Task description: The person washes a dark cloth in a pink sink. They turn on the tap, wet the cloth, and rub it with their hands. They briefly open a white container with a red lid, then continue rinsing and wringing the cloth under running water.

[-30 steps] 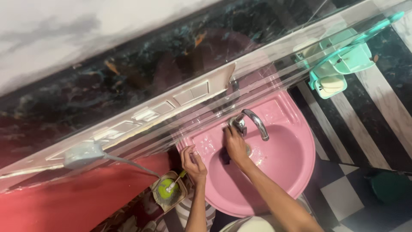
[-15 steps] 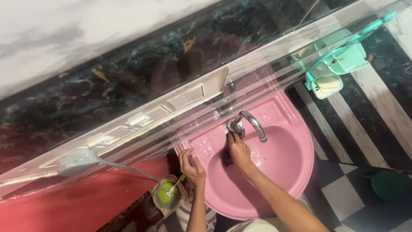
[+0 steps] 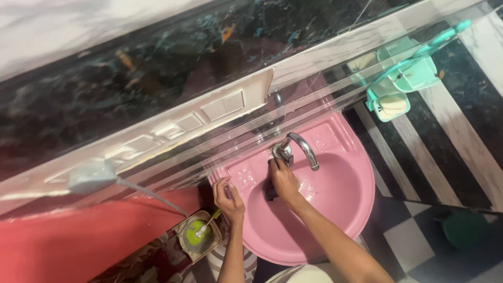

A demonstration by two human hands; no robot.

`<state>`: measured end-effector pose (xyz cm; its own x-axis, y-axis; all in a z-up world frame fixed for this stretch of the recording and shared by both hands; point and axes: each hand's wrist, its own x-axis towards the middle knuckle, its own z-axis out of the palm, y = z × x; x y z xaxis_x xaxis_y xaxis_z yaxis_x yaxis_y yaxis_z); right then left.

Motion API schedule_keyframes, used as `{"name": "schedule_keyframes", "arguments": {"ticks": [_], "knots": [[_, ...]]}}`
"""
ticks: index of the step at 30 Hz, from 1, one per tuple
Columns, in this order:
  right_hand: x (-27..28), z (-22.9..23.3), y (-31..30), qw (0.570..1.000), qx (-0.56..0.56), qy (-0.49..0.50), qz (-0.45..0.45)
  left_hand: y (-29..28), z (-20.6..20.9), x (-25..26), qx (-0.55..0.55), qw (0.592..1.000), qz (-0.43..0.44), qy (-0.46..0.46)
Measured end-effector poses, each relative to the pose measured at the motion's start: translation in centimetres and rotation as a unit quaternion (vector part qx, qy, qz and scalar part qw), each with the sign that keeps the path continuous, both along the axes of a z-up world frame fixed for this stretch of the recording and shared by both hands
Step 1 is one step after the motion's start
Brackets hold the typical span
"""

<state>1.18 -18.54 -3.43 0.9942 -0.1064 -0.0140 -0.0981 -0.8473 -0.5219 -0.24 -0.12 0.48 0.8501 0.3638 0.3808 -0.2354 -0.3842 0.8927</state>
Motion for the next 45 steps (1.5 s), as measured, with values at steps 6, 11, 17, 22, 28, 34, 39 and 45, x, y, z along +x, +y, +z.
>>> {"name": "schedule_keyframes", "arguments": {"ticks": [6, 11, 17, 22, 28, 34, 39, 45], "knots": [[2.5, -1.2, 1.6, 0.993, 0.021, -0.118, 0.021, 0.1, -0.7, -0.3, -0.012, 1.000, 0.007, 0.019], [-1.3, 0.9, 3.9, 0.978, 0.139, -0.089, 0.126, 0.3, -1.6, -0.2, -0.025, 0.999, 0.032, -0.012], [3.6, 1.3, 6.9, 0.944, 0.239, -0.155, 0.168, 0.2, -2.3, -0.5, -0.022, 0.999, 0.031, -0.038], [-0.9, 1.9, 6.4, 0.929, 0.278, -0.062, 0.236, 0.2, -3.1, -0.8, -0.059, 0.997, 0.033, -0.035], [-1.9, 2.3, 5.9, 0.937, 0.253, -0.002, 0.240, 0.2, -2.7, -0.2, -0.045, 0.997, 0.042, -0.036], [1.3, 3.0, 7.6, 0.929, 0.285, -0.103, 0.211, 0.5, -2.5, -0.4, -0.041, 0.998, 0.041, -0.014], [-4.5, 2.1, 5.7, 0.933, 0.282, -0.017, 0.225, 0.6, -2.3, -0.3, -0.054, 0.998, 0.022, -0.027], [-2.6, 1.1, 7.7, 0.949, 0.247, -0.102, 0.166, 1.1, -3.5, -0.4, -0.082, 0.996, 0.005, -0.026]]}}
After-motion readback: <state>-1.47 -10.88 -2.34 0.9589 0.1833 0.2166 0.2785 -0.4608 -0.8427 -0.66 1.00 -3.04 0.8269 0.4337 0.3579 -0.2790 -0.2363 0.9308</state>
